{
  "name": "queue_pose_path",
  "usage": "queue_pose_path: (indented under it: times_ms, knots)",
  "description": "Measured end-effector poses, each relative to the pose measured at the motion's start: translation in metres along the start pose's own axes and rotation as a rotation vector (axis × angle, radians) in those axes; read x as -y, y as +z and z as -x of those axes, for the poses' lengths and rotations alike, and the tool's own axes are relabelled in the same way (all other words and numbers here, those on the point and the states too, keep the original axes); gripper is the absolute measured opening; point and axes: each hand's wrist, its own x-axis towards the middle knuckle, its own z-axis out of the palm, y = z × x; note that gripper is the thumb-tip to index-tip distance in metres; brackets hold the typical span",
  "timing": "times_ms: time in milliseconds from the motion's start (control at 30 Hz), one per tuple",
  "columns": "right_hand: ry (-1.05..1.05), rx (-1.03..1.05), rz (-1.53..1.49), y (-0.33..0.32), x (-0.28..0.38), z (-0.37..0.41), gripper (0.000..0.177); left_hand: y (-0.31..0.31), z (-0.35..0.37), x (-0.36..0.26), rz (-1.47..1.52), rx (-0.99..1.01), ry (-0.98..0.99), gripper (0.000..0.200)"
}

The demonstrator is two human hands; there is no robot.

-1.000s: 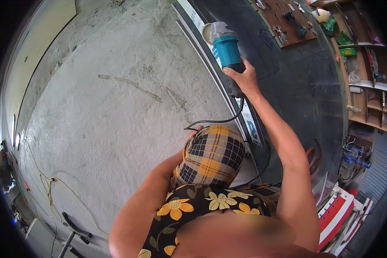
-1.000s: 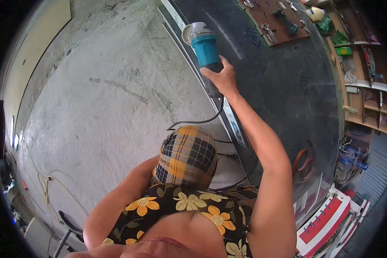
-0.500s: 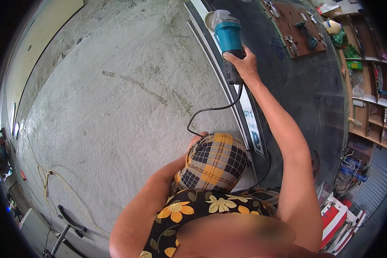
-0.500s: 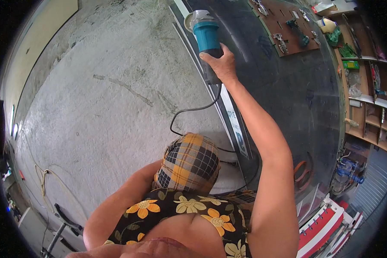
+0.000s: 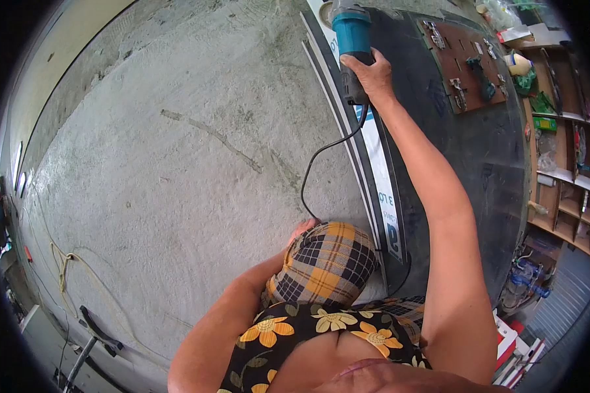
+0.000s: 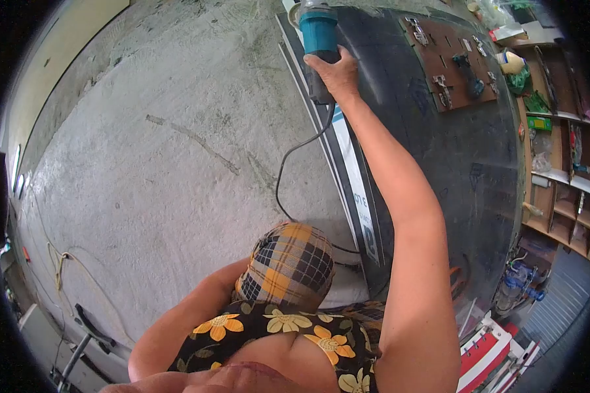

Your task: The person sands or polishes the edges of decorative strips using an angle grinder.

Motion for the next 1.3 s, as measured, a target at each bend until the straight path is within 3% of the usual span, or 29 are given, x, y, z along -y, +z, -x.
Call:
queue_pose_path:
  times_ms: [600, 733, 833, 967, 1300]
  knots:
    - [-0.016, -0.049, 0.055, 0.037, 0.004, -0.085, 0.069, -0.002, -0.002, 0.000, 0.028, 0.037, 0.009, 0.014]
    - [-0.024, -0.024, 0.002, 0.026, 0.009, -0.065, 0.068, 0.001, 0.000, -0.001, 0.023, 0.053, 0.015, 0.014]
    - [0.000, -0.010, -0.003, 0.022, 0.003, -0.055, 0.082, 0.001, -0.001, 0.000, 0.016, 0.048, 0.013, 0.014]
    - [0.006, 0.032, -0.046, 0.016, -0.001, -0.036, 0.085, 0.002, 0.000, 0.001, 0.008, 0.049, 0.016, 0.013]
    - [0.044, 0.062, -0.131, 0.001, -0.002, 0.011, 0.076, 0.000, 0.002, 0.005, -0.027, 0.027, 0.014, 0.012]
